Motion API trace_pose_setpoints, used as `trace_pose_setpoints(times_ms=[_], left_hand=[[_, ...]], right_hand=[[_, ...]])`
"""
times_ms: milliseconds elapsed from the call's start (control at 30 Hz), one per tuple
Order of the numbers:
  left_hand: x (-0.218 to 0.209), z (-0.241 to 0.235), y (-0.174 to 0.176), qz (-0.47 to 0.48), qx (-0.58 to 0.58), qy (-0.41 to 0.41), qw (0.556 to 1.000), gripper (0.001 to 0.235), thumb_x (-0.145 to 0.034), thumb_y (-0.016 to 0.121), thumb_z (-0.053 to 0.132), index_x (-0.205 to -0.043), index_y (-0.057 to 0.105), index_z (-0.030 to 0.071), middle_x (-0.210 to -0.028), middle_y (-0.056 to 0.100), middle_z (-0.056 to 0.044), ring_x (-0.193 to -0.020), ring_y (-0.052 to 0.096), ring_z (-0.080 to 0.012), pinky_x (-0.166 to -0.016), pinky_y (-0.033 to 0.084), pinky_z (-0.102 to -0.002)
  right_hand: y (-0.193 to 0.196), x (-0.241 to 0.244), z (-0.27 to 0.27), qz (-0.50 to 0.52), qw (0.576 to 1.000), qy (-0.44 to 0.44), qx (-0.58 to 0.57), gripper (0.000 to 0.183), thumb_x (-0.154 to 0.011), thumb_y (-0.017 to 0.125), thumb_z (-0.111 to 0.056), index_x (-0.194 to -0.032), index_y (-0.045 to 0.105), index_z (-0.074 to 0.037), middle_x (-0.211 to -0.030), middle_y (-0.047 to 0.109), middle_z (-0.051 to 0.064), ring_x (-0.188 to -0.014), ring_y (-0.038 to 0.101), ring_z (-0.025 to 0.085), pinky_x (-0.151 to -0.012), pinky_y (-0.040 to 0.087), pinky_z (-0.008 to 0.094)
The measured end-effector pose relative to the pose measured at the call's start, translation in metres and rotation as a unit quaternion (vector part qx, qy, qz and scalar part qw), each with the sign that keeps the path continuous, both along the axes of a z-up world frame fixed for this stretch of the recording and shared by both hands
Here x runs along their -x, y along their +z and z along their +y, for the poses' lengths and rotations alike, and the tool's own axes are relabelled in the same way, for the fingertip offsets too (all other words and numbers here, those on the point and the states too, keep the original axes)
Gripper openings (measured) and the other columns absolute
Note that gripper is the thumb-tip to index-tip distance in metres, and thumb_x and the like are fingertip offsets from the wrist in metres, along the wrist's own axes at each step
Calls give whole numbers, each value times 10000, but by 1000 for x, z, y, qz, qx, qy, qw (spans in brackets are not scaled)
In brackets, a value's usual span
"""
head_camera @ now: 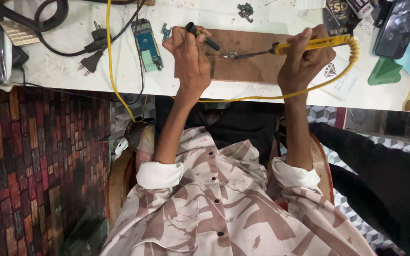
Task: The person solders a small electronic component using a soldering iron and solder wire. They hold the component steady with a tool while applying heat and solder to the connection points.
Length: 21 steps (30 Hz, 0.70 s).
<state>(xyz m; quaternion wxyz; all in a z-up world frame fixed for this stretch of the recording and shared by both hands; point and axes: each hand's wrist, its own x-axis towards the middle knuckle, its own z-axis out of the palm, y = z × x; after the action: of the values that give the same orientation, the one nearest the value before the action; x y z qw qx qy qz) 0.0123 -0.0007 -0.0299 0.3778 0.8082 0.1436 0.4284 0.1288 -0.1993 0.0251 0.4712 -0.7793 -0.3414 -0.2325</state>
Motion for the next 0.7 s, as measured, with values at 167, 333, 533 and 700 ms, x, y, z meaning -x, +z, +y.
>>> trace_pose_setpoints(times_ms=[167, 333, 533, 700], left_hand=[[0, -1, 1, -8, -3, -6, 1000, 137, -1071, 495, 32, -972, 583, 67, -943, 708, 16, -915, 445, -178, -953, 259, -390], [2, -1, 4, 15, 17, -10, 1000, 156, -1045, 469, 22, -977, 607, 46, -896, 669, -25, -921, 455, -205, -950, 257, -391], [2, -1, 7, -2, 25, -16, 1000, 151, -1063, 473, 20, -947, 568, 33, -925, 682, -37, -916, 448, -210, -960, 258, -410], [3, -2, 6, -3, 20, -14, 1000, 118, -1037, 496, -7, -965, 582, 30, -935, 687, -40, -918, 455, -216, -948, 267, -406]], right_hand=[[4, -6, -3, -7, 999, 28, 45, 484, -1181, 456, -335, -827, 542, -17, -710, 600, 43, -577, 505, 150, -598, 367, 347], [-5, 2, -4, -74, 993, -6, 97, 561, -1209, 286, -382, -858, 594, -70, -877, 553, 89, -805, 515, 208, -849, 355, 403], [-9, 3, 5, -54, 998, 26, 28, 549, -1151, 268, -402, -851, 550, -39, -855, 526, 94, -808, 490, 222, -826, 361, 367], [-7, 9, 9, -98, 992, 81, -15, 406, -1027, 437, -312, -817, 529, 24, -771, 501, 141, -695, 487, 226, -680, 396, 354]])
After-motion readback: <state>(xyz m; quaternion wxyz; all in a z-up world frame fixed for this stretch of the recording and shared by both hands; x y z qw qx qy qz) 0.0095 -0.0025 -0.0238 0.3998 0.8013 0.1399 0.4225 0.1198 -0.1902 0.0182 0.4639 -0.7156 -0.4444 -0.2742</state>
